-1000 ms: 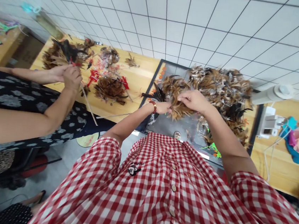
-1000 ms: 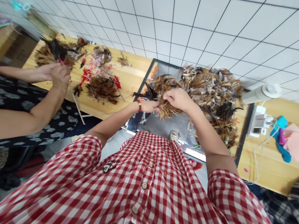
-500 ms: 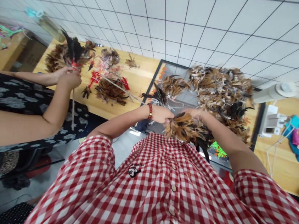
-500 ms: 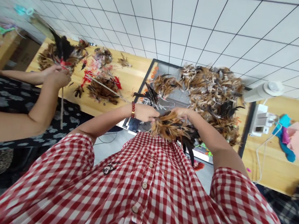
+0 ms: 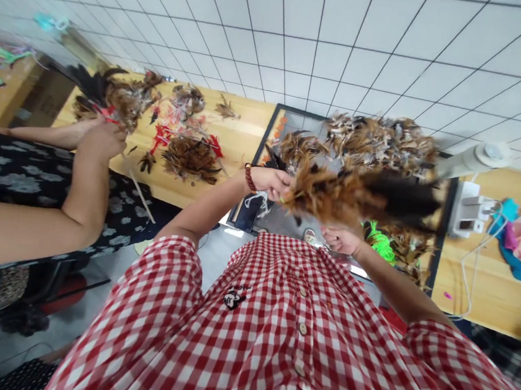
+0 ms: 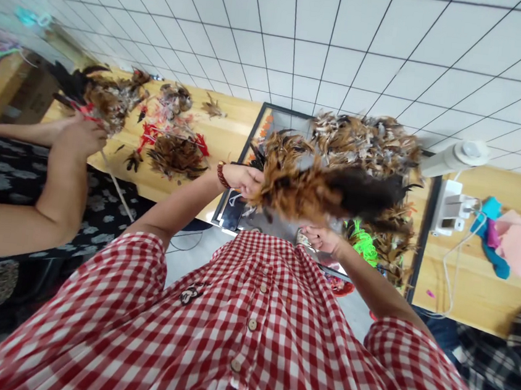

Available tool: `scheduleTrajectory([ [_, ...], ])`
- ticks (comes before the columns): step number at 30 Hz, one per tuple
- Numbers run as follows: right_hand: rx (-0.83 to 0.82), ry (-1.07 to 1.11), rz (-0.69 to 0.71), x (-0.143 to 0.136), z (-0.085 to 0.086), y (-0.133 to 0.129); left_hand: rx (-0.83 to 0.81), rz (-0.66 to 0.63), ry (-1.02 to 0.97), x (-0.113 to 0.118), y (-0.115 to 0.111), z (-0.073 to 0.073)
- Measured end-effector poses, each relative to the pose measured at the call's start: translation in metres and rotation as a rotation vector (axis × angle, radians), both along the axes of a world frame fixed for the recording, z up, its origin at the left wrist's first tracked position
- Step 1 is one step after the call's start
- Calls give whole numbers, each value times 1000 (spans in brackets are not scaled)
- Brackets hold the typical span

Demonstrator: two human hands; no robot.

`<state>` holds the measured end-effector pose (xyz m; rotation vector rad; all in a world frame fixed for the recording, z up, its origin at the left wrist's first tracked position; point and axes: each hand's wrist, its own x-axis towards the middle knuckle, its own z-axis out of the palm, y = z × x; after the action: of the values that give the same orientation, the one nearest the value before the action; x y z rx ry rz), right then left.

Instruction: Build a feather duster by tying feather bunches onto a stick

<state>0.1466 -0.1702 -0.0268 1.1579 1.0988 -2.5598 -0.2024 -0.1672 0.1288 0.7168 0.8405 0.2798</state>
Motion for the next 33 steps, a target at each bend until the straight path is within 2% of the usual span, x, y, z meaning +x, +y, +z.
scheduleTrajectory([
  [3, -86, 31, -70, -5, -5, -11, 8, 320, -72, 11, 7, -1],
  [6, -124, 95, -194, -5, -3, -24, -12, 511, 46, 15, 17, -6],
  [9, -54, 134, -252, -4, 7, -36, -66, 661, 166, 10, 25, -18],
  [11, 7, 144, -274, -4, 15, -41, -160, 740, 111, 2, 27, -26],
  [13, 50, 141, -320, -6, 20, -42, -269, 809, -39, -8, 26, -33],
  [16, 92, 91, -454, -10, 23, -35, -363, 923, -241, -19, 20, -39],
  [20, 146, -24, -607, -12, 22, -22, -393, 1042, -351, -28, 11, -46],
  [25, 209, -106, -619, -9, 18, -13, -360, 1106, -321, -36, 4, -59],
  [27, 278, -162, -554, -6, 15, -9, -336, 1126, -231, -38, 2, -64],
  [28, 309, -193, -458, -6, 12, -5, -316, 1138, -183, -38, 0, -66],
  [31, 378, -213, 24, -18, 5, 16, -244, 1198, -81, -37, -7, -72],
  [32, 431, -207, 129, -28, 2, 27, -228, 1222, -57, -37, -10, -74],
  [33, 508, -207, 177, -43, -1, 40, -219, 1242, -34, -37, -13, -75],
])
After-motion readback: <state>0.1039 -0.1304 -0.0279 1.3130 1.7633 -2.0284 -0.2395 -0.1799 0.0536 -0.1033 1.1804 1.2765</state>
